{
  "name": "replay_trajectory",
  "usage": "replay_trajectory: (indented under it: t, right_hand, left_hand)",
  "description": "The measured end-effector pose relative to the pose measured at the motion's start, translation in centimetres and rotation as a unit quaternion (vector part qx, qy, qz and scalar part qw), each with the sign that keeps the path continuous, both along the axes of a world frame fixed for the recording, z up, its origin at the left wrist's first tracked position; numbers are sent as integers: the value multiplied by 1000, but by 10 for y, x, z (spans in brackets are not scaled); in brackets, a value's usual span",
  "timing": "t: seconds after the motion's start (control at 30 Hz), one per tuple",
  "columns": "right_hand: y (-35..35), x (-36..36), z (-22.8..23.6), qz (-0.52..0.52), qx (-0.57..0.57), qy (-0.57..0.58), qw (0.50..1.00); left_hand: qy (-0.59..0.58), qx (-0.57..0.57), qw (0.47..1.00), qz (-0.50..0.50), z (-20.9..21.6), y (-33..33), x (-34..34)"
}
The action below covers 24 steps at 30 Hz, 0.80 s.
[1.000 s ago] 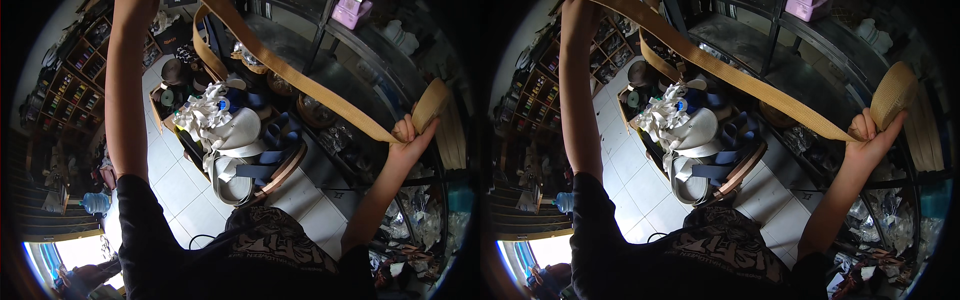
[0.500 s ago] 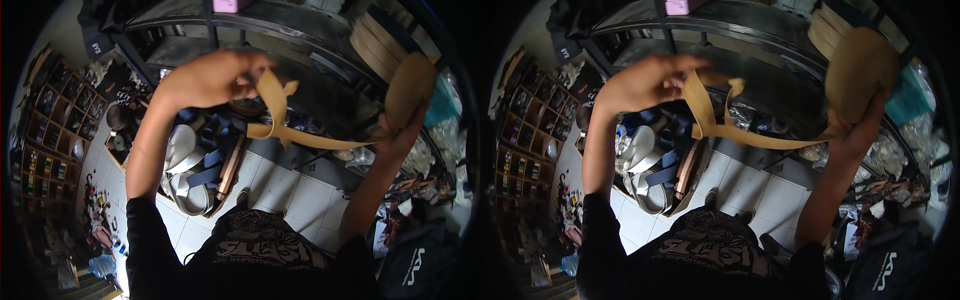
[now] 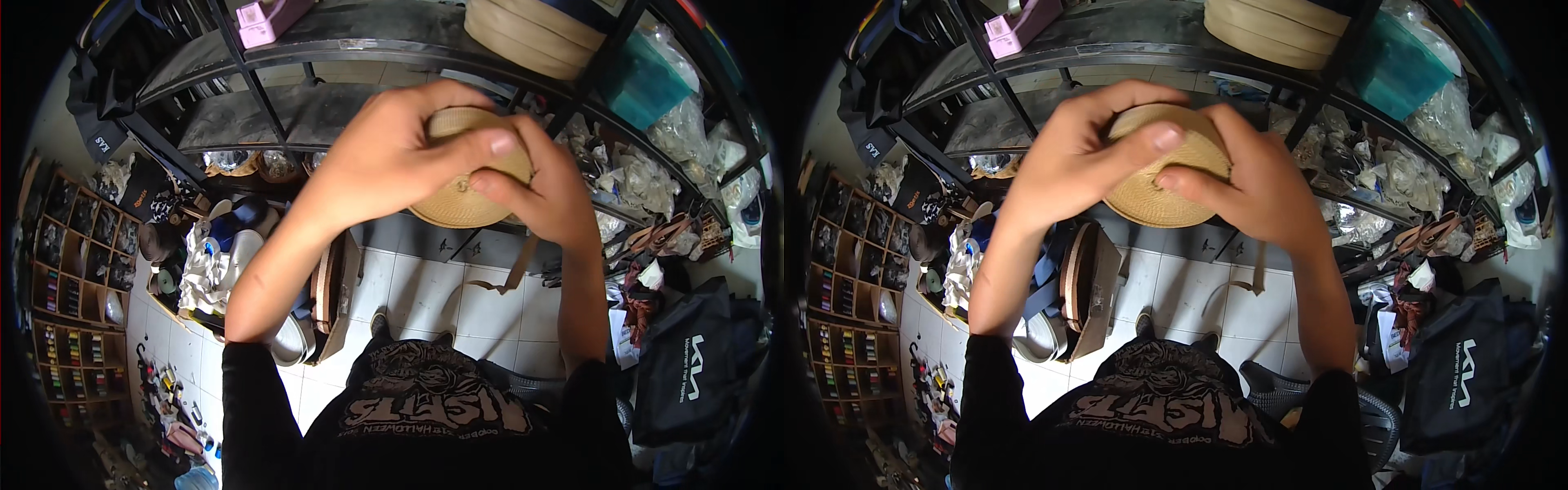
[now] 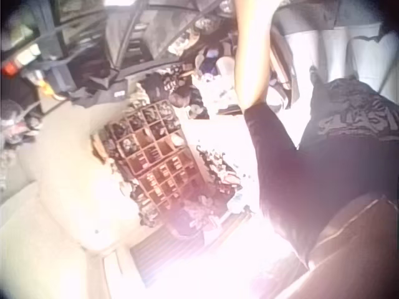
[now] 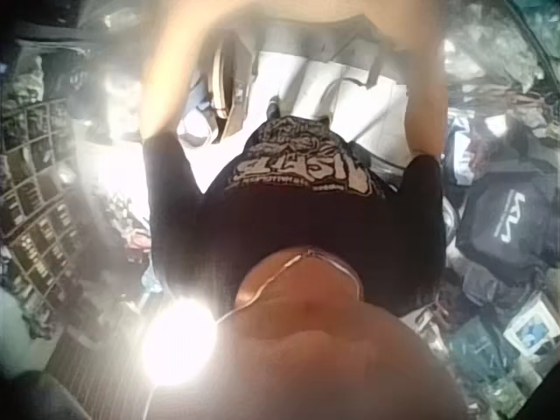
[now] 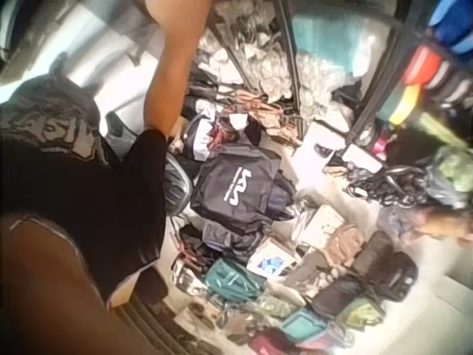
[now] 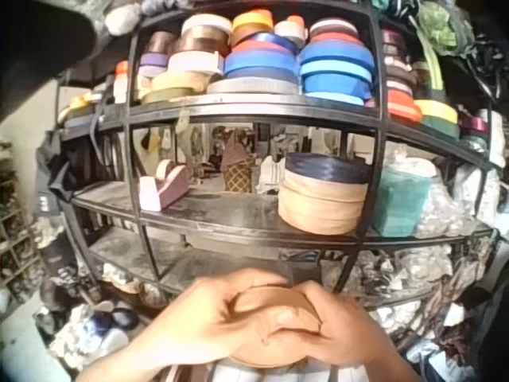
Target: The person organizes rolls of webbing, winding loose straps and placing the rolls onto the storage shelf by hand.
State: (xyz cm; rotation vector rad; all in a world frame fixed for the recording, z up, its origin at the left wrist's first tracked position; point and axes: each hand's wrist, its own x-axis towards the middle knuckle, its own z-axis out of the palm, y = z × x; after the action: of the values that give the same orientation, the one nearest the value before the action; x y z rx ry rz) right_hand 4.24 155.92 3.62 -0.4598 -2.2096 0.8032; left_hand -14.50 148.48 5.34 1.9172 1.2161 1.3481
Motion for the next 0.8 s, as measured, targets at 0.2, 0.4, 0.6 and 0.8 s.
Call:
replay_trajectory:
  t: [0.2, 0.4, 0.6, 0.8]
  right_hand:
    - [1, 9, 3, -6, 16, -92, 996]
    - [-11, -1, -3, -53, 17, -9, 998]
    - [-27, -29, -12, -124, 46, 140, 981]
    - [-31, -54, -29, -150, 48, 227, 961]
  left_hand:
    - [15, 11, 998, 68, -12, -2, 19]
    - [-222, 67, 965, 125, -13, -4, 25]
    - [-437, 93, 885, 129, -13, 3, 32]
    - [-534, 115, 825, 145, -19, 12, 32]
